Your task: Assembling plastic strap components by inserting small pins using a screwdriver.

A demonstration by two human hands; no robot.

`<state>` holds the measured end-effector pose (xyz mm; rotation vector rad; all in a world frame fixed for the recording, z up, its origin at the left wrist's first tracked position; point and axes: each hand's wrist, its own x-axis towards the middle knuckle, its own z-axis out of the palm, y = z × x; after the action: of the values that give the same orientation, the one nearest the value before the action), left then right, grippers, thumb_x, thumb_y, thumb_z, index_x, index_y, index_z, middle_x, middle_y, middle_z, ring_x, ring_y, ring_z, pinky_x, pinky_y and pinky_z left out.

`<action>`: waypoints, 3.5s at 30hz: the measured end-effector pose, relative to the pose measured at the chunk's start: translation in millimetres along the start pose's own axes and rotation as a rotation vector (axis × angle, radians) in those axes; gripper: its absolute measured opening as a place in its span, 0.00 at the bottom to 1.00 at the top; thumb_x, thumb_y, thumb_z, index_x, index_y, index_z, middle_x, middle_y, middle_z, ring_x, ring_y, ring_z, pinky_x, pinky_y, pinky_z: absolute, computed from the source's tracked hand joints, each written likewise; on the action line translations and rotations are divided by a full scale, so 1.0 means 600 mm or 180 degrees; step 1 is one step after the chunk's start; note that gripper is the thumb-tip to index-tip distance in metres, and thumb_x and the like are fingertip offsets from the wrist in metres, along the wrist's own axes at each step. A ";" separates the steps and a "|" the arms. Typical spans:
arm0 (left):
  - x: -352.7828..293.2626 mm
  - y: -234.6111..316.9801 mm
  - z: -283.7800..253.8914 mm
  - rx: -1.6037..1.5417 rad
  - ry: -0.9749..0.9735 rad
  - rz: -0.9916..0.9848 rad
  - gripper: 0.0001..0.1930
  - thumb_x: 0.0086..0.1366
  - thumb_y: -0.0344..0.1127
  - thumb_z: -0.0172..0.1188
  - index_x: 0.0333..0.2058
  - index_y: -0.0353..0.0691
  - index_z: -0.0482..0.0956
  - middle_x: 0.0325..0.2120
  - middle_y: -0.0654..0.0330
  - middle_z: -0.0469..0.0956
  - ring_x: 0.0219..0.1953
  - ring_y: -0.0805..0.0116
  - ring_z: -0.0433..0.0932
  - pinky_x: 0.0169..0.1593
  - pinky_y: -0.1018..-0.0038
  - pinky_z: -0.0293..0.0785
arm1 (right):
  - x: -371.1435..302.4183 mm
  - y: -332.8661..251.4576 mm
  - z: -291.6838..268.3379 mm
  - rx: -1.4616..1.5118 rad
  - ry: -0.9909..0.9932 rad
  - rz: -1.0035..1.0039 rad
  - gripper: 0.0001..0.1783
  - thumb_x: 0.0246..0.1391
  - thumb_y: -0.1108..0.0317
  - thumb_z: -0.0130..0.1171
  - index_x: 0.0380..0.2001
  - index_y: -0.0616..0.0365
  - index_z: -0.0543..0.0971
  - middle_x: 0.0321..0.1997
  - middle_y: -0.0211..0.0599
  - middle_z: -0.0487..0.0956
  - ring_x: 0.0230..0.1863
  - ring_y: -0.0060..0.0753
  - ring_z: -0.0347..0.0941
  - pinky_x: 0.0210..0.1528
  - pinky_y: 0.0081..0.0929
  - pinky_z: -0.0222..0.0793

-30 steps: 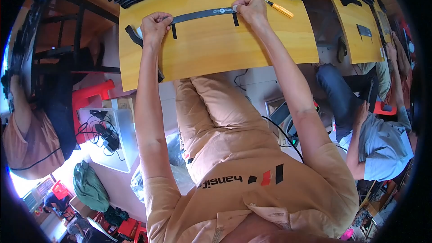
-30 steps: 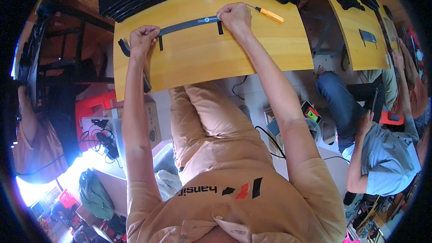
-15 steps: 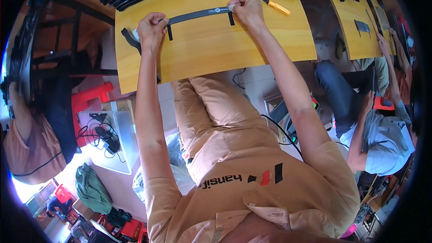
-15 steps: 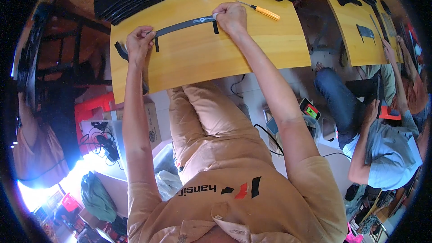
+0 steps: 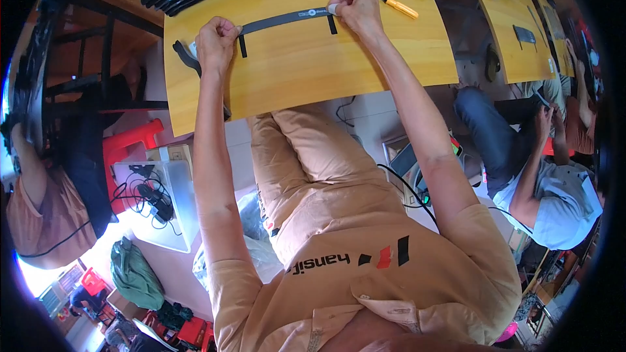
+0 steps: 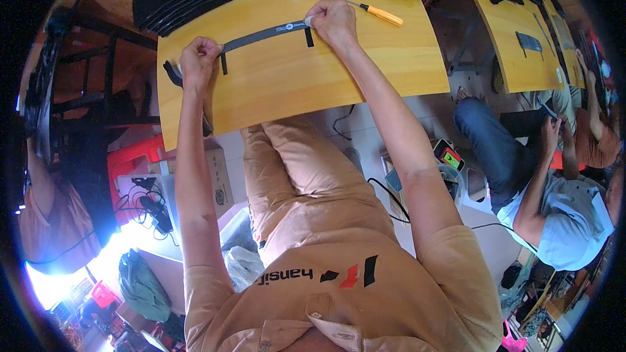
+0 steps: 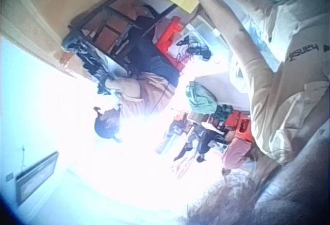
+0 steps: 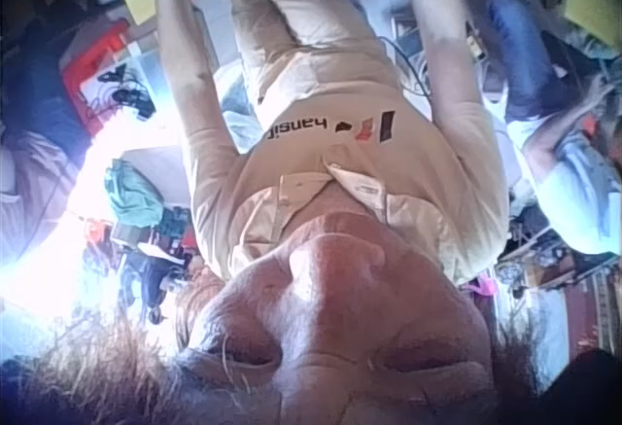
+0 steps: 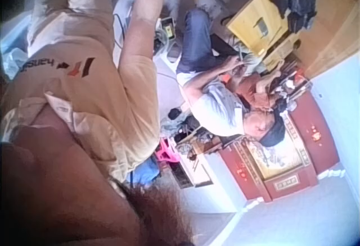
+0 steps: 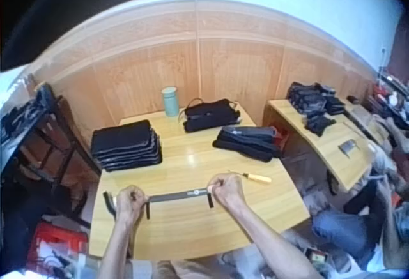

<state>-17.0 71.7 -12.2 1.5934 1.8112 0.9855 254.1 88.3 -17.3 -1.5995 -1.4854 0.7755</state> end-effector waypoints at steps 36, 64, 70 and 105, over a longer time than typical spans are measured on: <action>-0.157 0.001 -0.107 0.1668 0.0408 -0.0767 0.20 0.50 0.48 0.58 0.29 0.33 0.72 0.24 0.49 0.77 0.30 0.56 0.76 0.35 0.68 0.70 | -0.037 0.084 -0.151 -0.2695 0.0777 -0.1442 0.15 0.46 0.74 0.52 0.41 0.54 0.73 0.34 0.41 0.69 0.39 0.43 0.67 0.40 0.36 0.64; -0.412 0.109 -0.077 -0.4288 0.0227 -0.1335 0.13 0.62 0.35 0.51 0.43 0.33 0.69 0.27 0.61 0.75 0.30 0.75 0.76 0.33 0.80 0.74 | -0.359 -0.185 0.023 0.2264 -0.2733 0.0024 0.22 0.49 0.68 0.56 0.49 0.60 0.70 0.30 0.29 0.72 0.21 0.12 0.62 0.22 0.11 0.58; -0.421 0.103 -0.102 -0.4436 0.0422 -0.1308 0.14 0.61 0.34 0.52 0.42 0.31 0.67 0.29 0.55 0.77 0.31 0.68 0.78 0.37 0.75 0.77 | -0.356 -0.191 -0.004 0.2606 -0.3130 0.0528 0.24 0.57 0.57 0.41 0.52 0.61 0.61 0.21 0.26 0.62 0.17 0.15 0.59 0.21 0.14 0.59; -0.422 0.107 -0.095 -0.4471 0.0639 -0.0907 0.14 0.60 0.32 0.53 0.44 0.33 0.67 0.33 0.51 0.77 0.35 0.68 0.78 0.37 0.77 0.77 | -0.381 -0.205 -0.044 0.0563 -0.2527 -0.1233 0.22 0.44 0.84 0.46 0.46 0.61 0.71 0.28 0.43 0.73 0.27 0.40 0.71 0.29 0.25 0.67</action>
<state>18.5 -185.0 53.9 0.3554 0.8688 1.7035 188.2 -143.1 83.3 -0.8387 -2.1127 1.3469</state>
